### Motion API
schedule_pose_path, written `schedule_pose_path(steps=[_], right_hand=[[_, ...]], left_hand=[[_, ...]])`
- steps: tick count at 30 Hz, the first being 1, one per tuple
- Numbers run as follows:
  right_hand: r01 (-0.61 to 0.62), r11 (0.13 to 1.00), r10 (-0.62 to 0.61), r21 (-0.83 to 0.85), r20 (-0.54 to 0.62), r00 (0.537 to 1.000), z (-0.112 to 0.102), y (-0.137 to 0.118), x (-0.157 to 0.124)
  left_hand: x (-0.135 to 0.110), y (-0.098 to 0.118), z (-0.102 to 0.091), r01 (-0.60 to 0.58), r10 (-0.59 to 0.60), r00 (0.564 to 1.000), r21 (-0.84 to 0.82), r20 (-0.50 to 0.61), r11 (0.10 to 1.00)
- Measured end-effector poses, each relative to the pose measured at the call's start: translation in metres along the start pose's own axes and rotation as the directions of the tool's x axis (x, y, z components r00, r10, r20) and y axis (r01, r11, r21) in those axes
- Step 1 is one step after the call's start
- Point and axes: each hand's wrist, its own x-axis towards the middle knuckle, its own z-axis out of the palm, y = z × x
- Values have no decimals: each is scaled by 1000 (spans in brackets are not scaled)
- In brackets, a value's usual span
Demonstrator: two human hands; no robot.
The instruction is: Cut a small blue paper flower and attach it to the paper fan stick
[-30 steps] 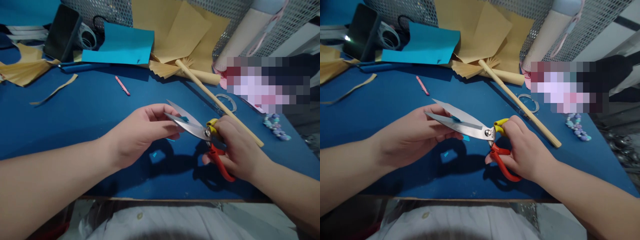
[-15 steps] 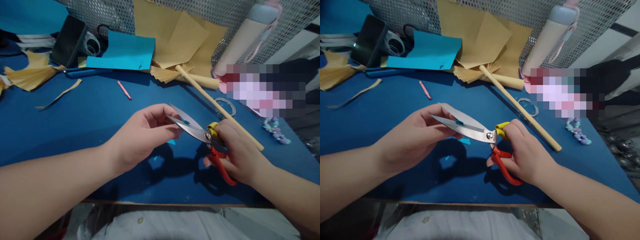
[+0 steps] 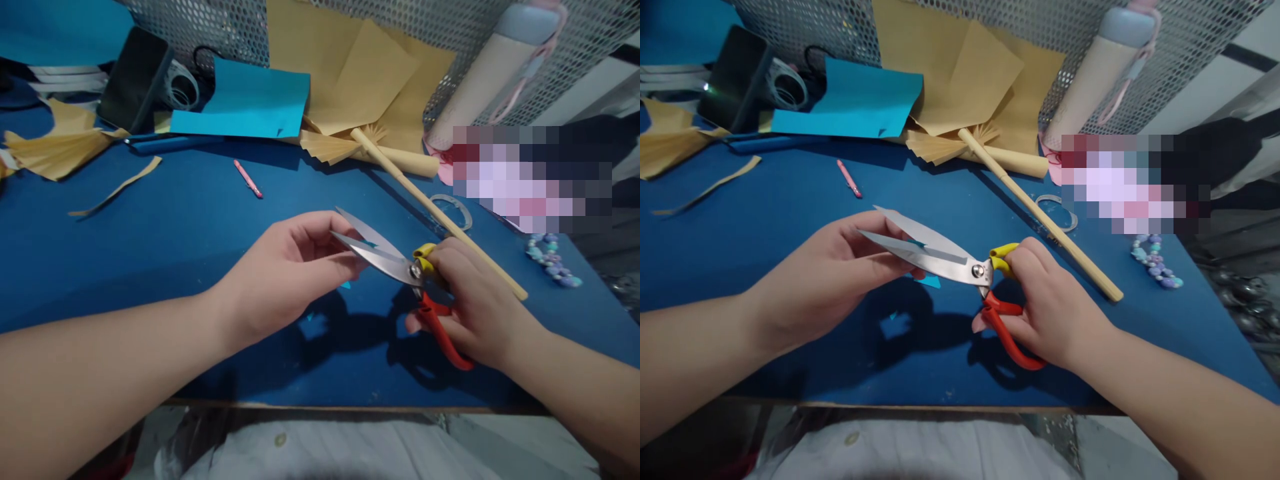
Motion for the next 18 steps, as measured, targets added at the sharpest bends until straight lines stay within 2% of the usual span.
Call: schedule_pose_path(steps=[11, 18], right_hand=[[-6, 1000, 6, 7, -9, 1000, -3, -2, 2], [-13, 1000, 13, 1, 9, 1000, -3, -2, 2]], left_hand=[[1, 1, 0, 10, -7, 999, 65, -45, 998], [0, 1, 0, 8, -7, 1000, 65, -18, 998]])
